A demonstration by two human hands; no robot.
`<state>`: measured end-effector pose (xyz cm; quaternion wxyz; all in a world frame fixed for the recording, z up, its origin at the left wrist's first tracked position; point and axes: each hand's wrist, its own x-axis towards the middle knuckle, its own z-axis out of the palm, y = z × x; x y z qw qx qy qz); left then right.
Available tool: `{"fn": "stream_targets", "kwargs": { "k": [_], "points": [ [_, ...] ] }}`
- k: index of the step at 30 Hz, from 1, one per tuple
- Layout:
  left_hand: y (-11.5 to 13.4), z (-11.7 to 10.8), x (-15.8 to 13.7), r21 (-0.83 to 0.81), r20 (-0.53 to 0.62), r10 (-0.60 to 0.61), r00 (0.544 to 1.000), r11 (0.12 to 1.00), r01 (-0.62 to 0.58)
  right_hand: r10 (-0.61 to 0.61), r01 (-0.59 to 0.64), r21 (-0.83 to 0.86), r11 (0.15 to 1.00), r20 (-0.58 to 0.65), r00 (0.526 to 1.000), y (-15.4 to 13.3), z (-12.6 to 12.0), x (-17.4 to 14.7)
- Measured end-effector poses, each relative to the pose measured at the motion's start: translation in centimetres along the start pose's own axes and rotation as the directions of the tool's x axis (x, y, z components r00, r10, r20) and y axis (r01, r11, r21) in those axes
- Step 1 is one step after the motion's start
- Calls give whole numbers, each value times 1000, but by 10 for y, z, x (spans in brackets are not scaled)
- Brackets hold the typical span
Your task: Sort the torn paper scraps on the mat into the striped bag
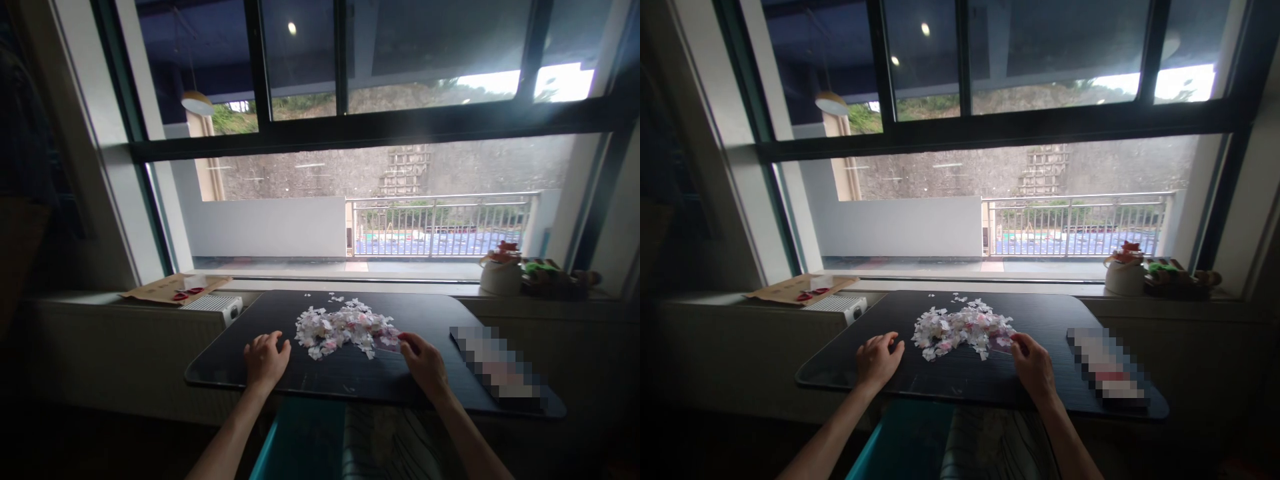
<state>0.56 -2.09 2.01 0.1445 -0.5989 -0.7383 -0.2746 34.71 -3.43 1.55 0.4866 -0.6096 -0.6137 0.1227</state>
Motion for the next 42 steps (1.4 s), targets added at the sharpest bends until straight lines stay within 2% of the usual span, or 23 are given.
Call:
{"fn": "stream_targets", "kwargs": {
  "k": [9, 19, 24, 29, 33, 39, 42],
  "points": [
    [-1, 2, -1, 0, -16, 6, 1000, 1000, -6, -18, 18, 20, 1000, 24, 1000, -5, -3, -2],
    [0, 3, -1, 2, -35, 2, 999, 1000, -2, 33, -33, 0, 999, -38, 999, -9, -8, -5],
    [0, 1, -1, -9, -14, -5, 1000, 1000, 5, 20, -21, 35, 999, 8, 1000, -7, -6, -4],
    [1, 0, -1, -24, 1, -11, 1000, 1000, 11, 50, -49, 46, 998, -6, 999, -3, -3, -3],
    [1, 0, -1, -22, 4, -13, 1000, 1000, 13, -8, 0, 106, 994, 81, 997, 1, 0, -2],
    [2, -1, -2, -19, 0, -18, 1000, 1000, 18, 43, -46, 93, 995, 32, 999, 3, -1, 0],
    [2, -1, -2, -24, -3, -14, 1000, 1000, 14, -4, -10, 135, 991, 104, 995, 2, 0, -1]
  ]
}}
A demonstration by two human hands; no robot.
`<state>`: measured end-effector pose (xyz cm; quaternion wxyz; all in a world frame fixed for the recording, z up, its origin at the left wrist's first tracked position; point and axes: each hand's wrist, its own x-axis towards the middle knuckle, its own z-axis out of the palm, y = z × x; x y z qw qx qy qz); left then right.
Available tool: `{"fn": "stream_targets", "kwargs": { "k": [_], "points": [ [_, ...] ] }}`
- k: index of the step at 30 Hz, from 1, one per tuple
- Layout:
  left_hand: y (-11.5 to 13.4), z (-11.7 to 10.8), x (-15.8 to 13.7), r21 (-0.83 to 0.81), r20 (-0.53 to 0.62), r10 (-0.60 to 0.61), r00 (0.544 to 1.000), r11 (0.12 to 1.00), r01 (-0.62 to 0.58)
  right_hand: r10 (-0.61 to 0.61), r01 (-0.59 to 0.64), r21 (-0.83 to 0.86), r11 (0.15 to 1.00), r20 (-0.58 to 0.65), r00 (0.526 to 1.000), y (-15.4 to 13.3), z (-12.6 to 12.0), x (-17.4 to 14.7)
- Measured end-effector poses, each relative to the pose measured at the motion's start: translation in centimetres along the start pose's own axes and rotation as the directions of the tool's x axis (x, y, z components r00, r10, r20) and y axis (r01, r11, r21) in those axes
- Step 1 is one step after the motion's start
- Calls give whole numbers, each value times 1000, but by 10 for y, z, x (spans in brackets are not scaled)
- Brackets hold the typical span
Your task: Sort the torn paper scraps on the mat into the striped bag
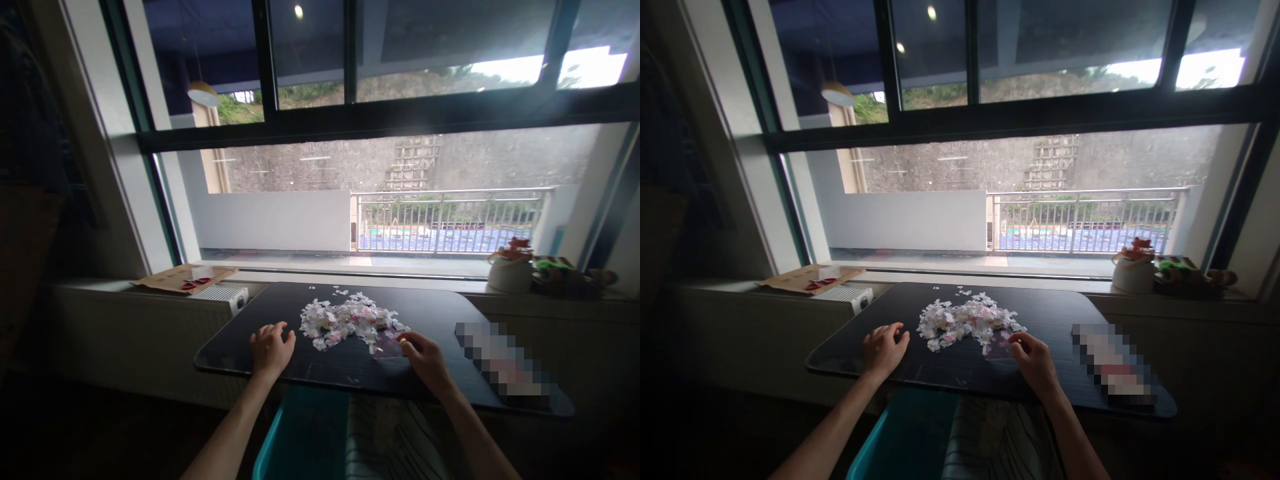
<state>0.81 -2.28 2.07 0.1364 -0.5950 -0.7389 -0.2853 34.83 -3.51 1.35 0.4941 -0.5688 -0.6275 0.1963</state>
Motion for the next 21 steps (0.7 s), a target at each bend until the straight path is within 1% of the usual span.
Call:
{"fn": "stream_targets", "kwargs": {
  "k": [2, 6, 8, 10, 13, 15, 16, 19, 21],
  "points": [
    [0, 0, 0, -1, -4, 0, 1000, 1000, 0, -15, 14, 24, 1000, 25, 1000, 0, 1, 0],
    [0, 1, 0, 0, -4, 0, 1000, 1000, 0, 37, -37, 5, 999, -63, 997, 2, -2, 1],
    [0, 1, 0, 0, -6, 0, 1000, 1000, 0, 54, -55, -6, 998, -83, 995, 3, -3, 2],
    [0, 1, 0, 0, -12, 0, 1000, 1000, 0, 39, -39, 7, 999, -47, 998, 1, -3, 1],
    [0, 2, 0, -6, -18, 3, 1000, 1000, -3, -19, 15, 59, 998, 69, 997, -3, 1, -1],
    [0, 1, 0, -10, -17, 5, 1000, 1000, -5, -36, 28, 80, 996, 107, 994, -4, 2, -1],
    [-1, 1, 0, -11, -16, 5, 1000, 1000, -6, -31, 23, 80, 997, 98, 995, -3, 2, -1],
    [-1, 2, 0, -13, -19, 11, 1000, 1000, -11, 15, -16, 53, 998, 17, 1000, 1, 0, 1],
    [-2, 3, 0, -13, -26, 14, 1000, 1000, -15, 26, -26, 43, 999, 1, 1000, 2, 0, 2]
  ]
}}
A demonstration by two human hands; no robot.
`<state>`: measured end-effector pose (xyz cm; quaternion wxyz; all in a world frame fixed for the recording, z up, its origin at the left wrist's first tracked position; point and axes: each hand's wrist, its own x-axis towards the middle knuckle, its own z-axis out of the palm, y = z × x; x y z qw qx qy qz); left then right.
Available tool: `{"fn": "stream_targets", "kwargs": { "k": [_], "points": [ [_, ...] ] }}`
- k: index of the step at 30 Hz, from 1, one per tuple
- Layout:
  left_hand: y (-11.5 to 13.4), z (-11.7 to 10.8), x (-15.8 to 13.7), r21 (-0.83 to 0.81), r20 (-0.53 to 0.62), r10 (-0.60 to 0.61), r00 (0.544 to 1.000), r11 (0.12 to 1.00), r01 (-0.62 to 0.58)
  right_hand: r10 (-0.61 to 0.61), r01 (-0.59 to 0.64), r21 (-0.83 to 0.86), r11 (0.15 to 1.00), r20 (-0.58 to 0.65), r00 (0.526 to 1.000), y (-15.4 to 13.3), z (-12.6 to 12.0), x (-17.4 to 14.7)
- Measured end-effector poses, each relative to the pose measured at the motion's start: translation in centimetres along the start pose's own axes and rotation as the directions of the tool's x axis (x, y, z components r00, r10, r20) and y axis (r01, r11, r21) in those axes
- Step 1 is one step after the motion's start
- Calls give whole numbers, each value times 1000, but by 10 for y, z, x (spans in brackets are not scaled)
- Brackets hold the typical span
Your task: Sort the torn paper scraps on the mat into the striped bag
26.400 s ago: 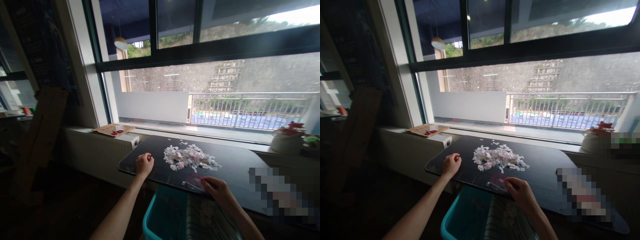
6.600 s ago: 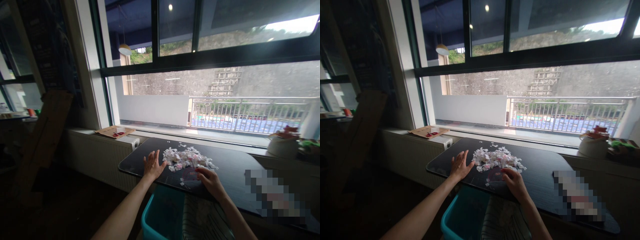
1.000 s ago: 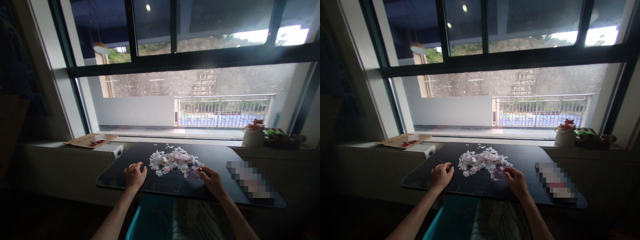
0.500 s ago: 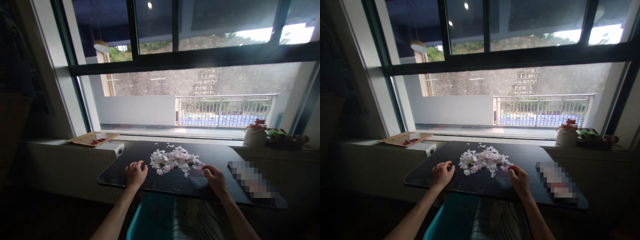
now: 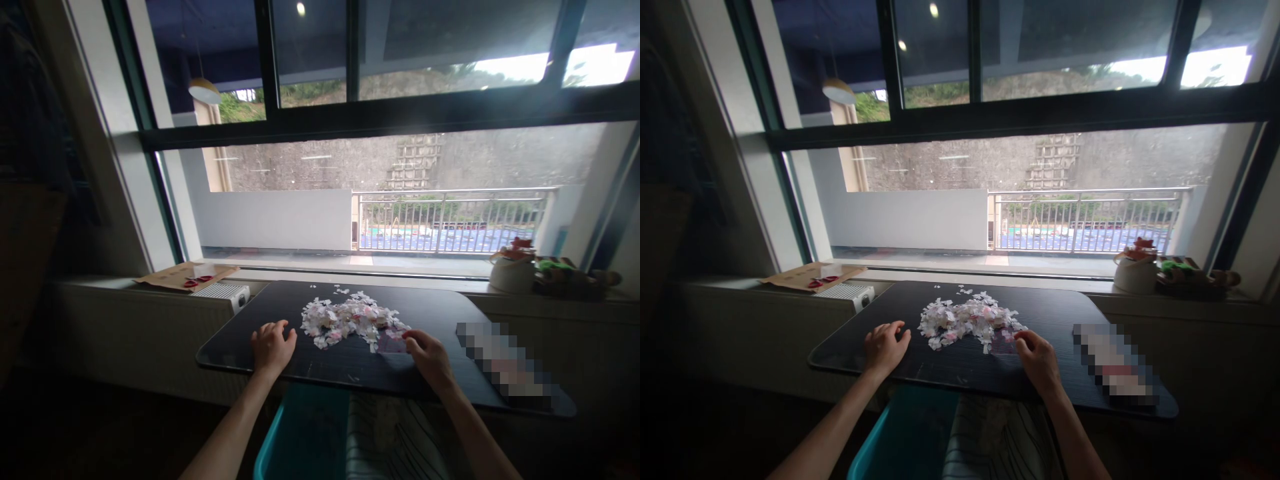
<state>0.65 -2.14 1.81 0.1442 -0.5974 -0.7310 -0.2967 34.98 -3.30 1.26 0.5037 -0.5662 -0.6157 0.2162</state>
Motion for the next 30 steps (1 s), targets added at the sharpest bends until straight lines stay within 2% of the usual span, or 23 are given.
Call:
{"fn": "stream_targets", "kwargs": {
  "k": [6, 11, 14, 23, 30],
  "points": [
    [-1, 1, 0, 0, -8, 5, 1000, 1000, -5, -52, 46, 55, 997, 109, 993, -5, 2, -3],
    [1, 0, -1, 2, -1, -6, 1000, 1000, 6, 28, -28, 7, 1000, -6, 1000, -1, -2, 0],
    [1, 0, -1, 7, -6, -3, 1000, 1000, 3, 64, -64, -21, 998, -29, 998, 2, -4, 2],
    [0, 0, 1, 2, 16, -10, 1000, 1000, 10, -13, 4, 59, 998, 152, 988, -11, 2, -5],
    [0, 0, 0, -4, 26, -14, 1000, 1000, 14, 82, -81, 17, 997, -50, 995, 0, -5, 1]
  ]
}}
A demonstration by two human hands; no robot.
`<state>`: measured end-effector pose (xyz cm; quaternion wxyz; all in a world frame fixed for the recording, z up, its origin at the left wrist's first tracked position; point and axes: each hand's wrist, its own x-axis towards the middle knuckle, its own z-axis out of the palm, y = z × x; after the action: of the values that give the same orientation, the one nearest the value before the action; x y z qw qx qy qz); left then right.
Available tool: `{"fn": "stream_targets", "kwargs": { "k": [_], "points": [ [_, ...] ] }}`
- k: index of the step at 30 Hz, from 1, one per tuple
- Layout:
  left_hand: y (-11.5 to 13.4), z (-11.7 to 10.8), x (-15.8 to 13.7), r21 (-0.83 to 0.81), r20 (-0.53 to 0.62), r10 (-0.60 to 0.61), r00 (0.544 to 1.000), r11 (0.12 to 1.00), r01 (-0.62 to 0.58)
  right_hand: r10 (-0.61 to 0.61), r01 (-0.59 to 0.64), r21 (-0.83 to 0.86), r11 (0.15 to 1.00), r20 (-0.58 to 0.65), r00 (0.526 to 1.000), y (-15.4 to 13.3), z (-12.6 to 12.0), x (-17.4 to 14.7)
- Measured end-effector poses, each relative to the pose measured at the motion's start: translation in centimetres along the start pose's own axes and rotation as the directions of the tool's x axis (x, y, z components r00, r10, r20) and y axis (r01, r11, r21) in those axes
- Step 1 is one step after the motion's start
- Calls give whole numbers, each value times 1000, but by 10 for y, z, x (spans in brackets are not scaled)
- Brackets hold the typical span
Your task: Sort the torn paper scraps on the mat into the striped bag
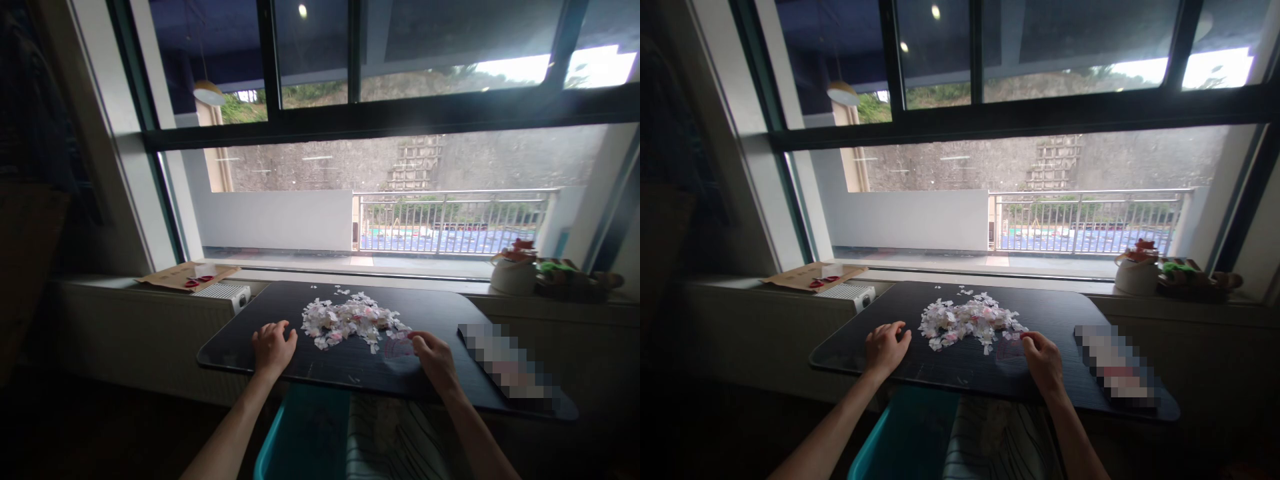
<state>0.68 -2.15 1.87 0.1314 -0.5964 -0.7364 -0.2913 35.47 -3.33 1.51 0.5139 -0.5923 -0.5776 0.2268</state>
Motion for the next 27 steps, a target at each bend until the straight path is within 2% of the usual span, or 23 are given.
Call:
{"fn": "stream_targets", "kwargs": {
  "k": [2, 8, 10, 15, 17, 24, 27],
  "points": [
    [0, 0, 0, 0, -2, 4, 1000, 1000, -4, -9, 9, -6, 1000, 21, 1000, 1, 1, 1],
    [0, 0, 0, 3, -12, 9, 1000, 1000, -9, -103, 88, 80, 993, 217, 971, -11, 8, -7],
    [1, -1, 0, 3, -14, 10, 1000, 1000, -10, -101, 83, 92, 992, 205, 974, -12, 7, -8],
    [1, -1, -1, 7, -32, 7, 999, 1000, -6, -28, 26, 45, 999, 43, 999, -3, 1, -1],
    [1, -1, -1, 3, -27, 4, 1000, 1000, -4, -15, 15, 30, 999, 21, 1000, 0, 0, 1],
    [1, -1, -1, -5, -11, -5, 1000, 1000, 5, -97, 71, 119, 990, 228, 969, -13, 7, -8],
    [1, -1, -1, -11, -8, 0, 1000, 1000, 0, -93, 63, 137, 989, 223, 970, -14, 2, -15]
  ]
}}
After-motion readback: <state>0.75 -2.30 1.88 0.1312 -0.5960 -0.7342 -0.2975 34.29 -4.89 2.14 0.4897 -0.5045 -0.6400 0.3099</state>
